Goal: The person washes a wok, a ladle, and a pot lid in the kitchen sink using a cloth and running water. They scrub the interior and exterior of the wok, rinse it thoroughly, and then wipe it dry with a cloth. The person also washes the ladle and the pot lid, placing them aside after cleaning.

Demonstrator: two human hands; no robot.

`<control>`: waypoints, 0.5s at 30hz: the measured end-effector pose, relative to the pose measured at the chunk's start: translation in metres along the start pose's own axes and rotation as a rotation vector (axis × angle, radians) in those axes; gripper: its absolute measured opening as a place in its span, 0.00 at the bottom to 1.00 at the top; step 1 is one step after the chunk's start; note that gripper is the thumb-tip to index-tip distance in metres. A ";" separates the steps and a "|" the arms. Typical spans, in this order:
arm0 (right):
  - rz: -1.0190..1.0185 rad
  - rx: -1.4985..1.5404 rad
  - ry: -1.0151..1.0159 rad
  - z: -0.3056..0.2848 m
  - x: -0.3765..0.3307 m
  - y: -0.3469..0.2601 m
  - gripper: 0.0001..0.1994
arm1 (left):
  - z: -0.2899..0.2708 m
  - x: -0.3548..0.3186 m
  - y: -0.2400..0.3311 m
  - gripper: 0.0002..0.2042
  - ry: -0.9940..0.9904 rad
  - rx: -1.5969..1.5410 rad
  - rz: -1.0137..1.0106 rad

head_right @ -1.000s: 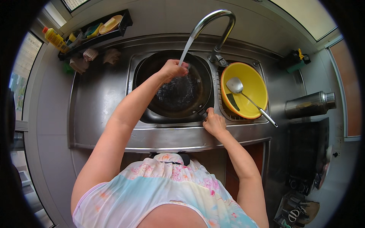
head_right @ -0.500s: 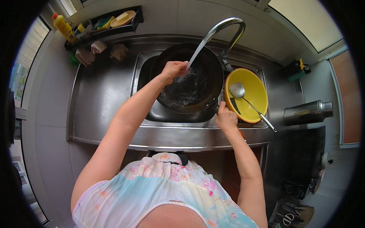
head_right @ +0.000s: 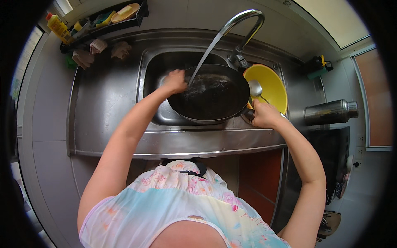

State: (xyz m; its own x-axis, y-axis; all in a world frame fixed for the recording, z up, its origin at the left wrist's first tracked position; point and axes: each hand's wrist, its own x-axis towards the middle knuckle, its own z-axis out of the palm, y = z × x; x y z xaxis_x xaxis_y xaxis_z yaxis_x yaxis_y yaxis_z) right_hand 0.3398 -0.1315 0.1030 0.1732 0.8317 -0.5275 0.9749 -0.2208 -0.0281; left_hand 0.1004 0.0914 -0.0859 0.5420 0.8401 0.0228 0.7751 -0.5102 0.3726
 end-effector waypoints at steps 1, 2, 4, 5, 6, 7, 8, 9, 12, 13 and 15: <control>-0.008 0.030 -0.017 -0.007 -0.003 -0.003 0.22 | 0.002 -0.008 -0.021 0.19 -0.023 0.031 -0.047; -0.008 0.063 -0.034 -0.009 -0.006 -0.005 0.23 | -0.007 -0.014 -0.035 0.20 -0.153 -0.009 -0.097; -0.013 0.086 -0.035 -0.005 -0.006 -0.007 0.24 | -0.058 -0.017 -0.039 0.22 -0.604 -0.297 -0.394; -0.016 0.096 -0.036 -0.004 -0.006 -0.008 0.24 | -0.058 -0.022 -0.051 0.19 -0.617 -0.468 -0.468; -0.037 0.103 -0.030 -0.004 -0.007 -0.010 0.24 | -0.065 -0.026 -0.062 0.17 -0.666 -0.510 -0.488; -0.057 0.110 -0.023 -0.003 -0.008 -0.013 0.24 | -0.071 -0.028 -0.069 0.16 -0.715 -0.552 -0.508; -0.077 0.118 -0.016 -0.002 -0.009 -0.015 0.23 | -0.077 -0.029 -0.073 0.13 -0.797 -0.504 -0.499; -0.079 0.108 -0.010 0.000 -0.010 -0.018 0.23 | -0.075 -0.035 -0.077 0.12 -0.745 -0.587 -0.507; -0.136 0.044 0.046 0.015 -0.008 -0.021 0.22 | -0.074 -0.059 -0.079 0.09 -0.517 -0.771 -0.530; -0.145 0.023 0.084 0.019 -0.008 -0.021 0.22 | -0.073 -0.067 -0.081 0.09 -0.466 -0.817 -0.501; -0.160 -0.019 0.162 0.031 -0.004 -0.020 0.22 | -0.063 -0.079 -0.095 0.09 -0.364 -0.907 -0.438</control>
State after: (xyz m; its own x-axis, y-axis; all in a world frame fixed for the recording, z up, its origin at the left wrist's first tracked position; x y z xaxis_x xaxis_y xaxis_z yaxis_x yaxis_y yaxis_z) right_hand 0.3151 -0.1459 0.0796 0.0350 0.9268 -0.3739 0.9939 -0.0713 -0.0839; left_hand -0.0367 0.0849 -0.0651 0.4556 0.7348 -0.5025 0.4763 0.2757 0.8350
